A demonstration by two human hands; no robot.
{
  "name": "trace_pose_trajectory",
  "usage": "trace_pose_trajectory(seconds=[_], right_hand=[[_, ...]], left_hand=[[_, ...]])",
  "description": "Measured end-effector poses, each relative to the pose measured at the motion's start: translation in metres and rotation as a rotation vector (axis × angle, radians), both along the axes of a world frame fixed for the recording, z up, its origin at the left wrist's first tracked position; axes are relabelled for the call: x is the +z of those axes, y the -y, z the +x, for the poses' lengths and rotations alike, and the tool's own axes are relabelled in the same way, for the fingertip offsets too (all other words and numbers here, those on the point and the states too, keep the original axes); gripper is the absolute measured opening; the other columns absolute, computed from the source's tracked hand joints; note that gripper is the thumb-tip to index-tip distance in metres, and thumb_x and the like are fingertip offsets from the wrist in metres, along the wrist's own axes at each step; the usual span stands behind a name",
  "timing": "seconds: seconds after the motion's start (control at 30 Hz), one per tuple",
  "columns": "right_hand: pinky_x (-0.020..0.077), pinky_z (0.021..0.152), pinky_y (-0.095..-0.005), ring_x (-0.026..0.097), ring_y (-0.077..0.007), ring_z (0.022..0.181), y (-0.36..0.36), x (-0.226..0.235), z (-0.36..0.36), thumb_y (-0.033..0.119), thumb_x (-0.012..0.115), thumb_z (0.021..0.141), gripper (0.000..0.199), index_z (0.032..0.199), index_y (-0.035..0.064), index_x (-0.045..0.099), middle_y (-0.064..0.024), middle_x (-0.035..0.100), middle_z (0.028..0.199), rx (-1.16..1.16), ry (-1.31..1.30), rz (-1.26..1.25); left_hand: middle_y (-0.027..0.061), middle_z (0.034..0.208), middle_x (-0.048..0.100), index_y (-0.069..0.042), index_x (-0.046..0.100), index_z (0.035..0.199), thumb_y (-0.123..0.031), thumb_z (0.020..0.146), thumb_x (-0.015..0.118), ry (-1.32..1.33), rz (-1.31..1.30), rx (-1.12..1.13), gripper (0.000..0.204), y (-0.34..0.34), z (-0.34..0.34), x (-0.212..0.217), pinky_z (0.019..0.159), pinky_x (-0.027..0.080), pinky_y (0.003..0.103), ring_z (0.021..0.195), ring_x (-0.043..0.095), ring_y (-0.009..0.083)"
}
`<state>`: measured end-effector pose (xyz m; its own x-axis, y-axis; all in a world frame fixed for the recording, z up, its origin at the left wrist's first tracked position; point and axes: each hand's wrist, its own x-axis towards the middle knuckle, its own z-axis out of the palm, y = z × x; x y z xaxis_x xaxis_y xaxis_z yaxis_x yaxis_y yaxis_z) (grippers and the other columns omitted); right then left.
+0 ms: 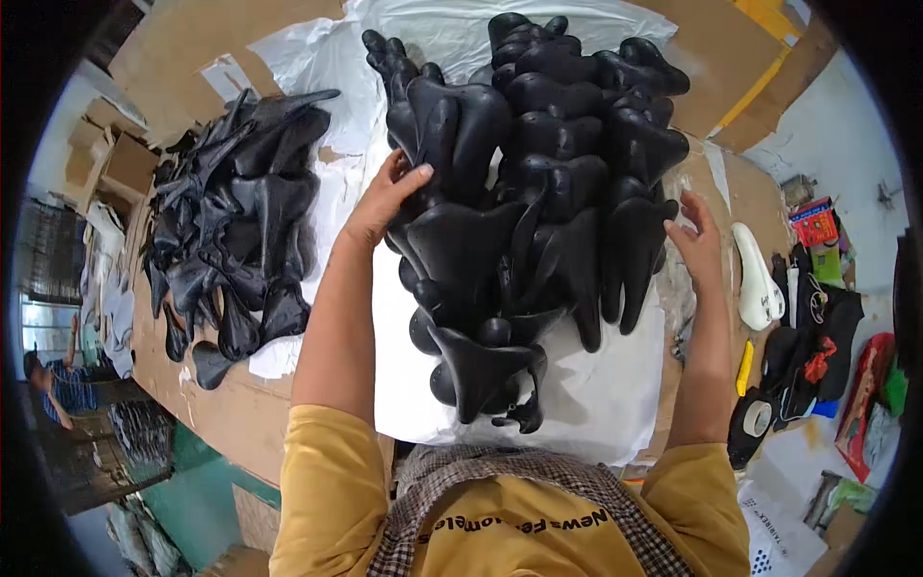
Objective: Sort and pack black bicycle saddles from a table into a large woven sack.
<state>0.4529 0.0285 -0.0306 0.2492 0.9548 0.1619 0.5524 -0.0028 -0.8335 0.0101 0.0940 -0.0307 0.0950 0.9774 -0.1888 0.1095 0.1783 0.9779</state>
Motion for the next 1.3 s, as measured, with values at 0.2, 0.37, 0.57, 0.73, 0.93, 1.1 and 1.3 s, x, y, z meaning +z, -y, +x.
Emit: trace_pose_trajectory(seconds=[0.2,0.37,0.57,0.73,0.93,1.1,1.3], right_hand=[[0.0439,0.085,-0.0310,0.053,-0.0161,0.101,0.066,0.005,-0.039,0.005,0.067,0.073,0.051,0.122,0.0059,0.049,-0.0099,0.057,0.111,0.344,-0.191,-0.135],[0.0447,0.080,-0.0290,0.053,-0.0172,0.099,0.138,0.016,-0.084,0.005,0.072,0.067,0.059,0.121,0.0095,0.050,-0.0069,0.052,0.115,0.717,0.010,-0.351],[0.0436,0.075,-0.0284,0.051,-0.0183,0.094,0.169,0.013,-0.144,0.019,0.079,0.063,0.066,0.122,0.0130,0.050,-0.0084,0.043,0.123,0.908,0.115,-0.156],[0.0425,0.064,-0.0249,0.051,-0.0142,0.079,0.188,0.029,-0.167,0.019,0.077,0.066,0.052,0.112,0.0106,0.054,-0.0042,0.048,0.106,0.851,0.078,-0.142],[0.0434,0.051,-0.0223,0.053,-0.0080,0.061,0.177,0.017,-0.108,0.020,0.067,0.079,0.028,0.101,0.0054,0.055,-0.0001,0.057,0.075,0.573,-0.050,-0.295],[0.0468,0.050,-0.0238,0.055,-0.0121,0.064,0.111,0.010,-0.034,0.026,0.063,0.082,0.045,0.118,0.0038,0.047,-0.0059,0.057,0.081,0.313,0.259,-0.341],[0.0461,0.072,-0.0265,0.054,-0.0167,0.090,0.142,0.024,-0.136,0.014,0.059,0.086,0.038,0.120,0.0001,0.049,-0.0141,0.055,0.107,0.539,0.275,0.499]], left_hand=[[0.0120,0.133,0.040,-0.006,0.032,0.137,-0.059,0.077,0.053,0.090,0.021,0.250,0.083,0.028,-0.043,-0.009,0.099,0.028,0.040,0.119,0.039,0.0254],[0.0131,0.126,0.048,-0.004,0.035,0.133,-0.046,0.085,0.052,0.281,0.039,0.417,0.066,0.122,-0.096,-0.039,0.091,0.037,0.035,0.107,0.051,0.0244],[0.0114,0.121,0.052,-0.004,0.042,0.128,-0.035,0.088,0.052,0.423,-0.213,0.837,0.052,0.345,-0.148,-0.110,0.085,0.040,0.032,0.097,0.056,0.0224],[0.0094,0.121,0.051,-0.008,0.041,0.130,-0.036,0.087,0.052,0.511,-0.271,1.140,0.052,0.517,-0.161,-0.138,0.085,0.041,0.033,0.097,0.056,0.0233],[0.0077,0.113,0.056,-0.007,0.044,0.125,-0.031,0.086,0.054,0.527,-0.254,0.957,0.046,0.552,-0.118,-0.104,0.080,0.045,0.031,0.090,0.058,0.0204],[0.0068,0.102,0.060,-0.005,0.046,0.119,-0.024,0.085,0.056,0.542,-0.367,1.012,0.040,0.589,-0.099,-0.105,0.074,0.047,0.029,0.085,0.061,0.0197],[0.0044,0.089,0.061,-0.007,0.054,0.108,-0.020,0.080,0.058,0.429,-0.655,1.600,0.031,0.771,-0.069,-0.198,0.053,0.045,0.027,0.064,0.059,0.0158]])
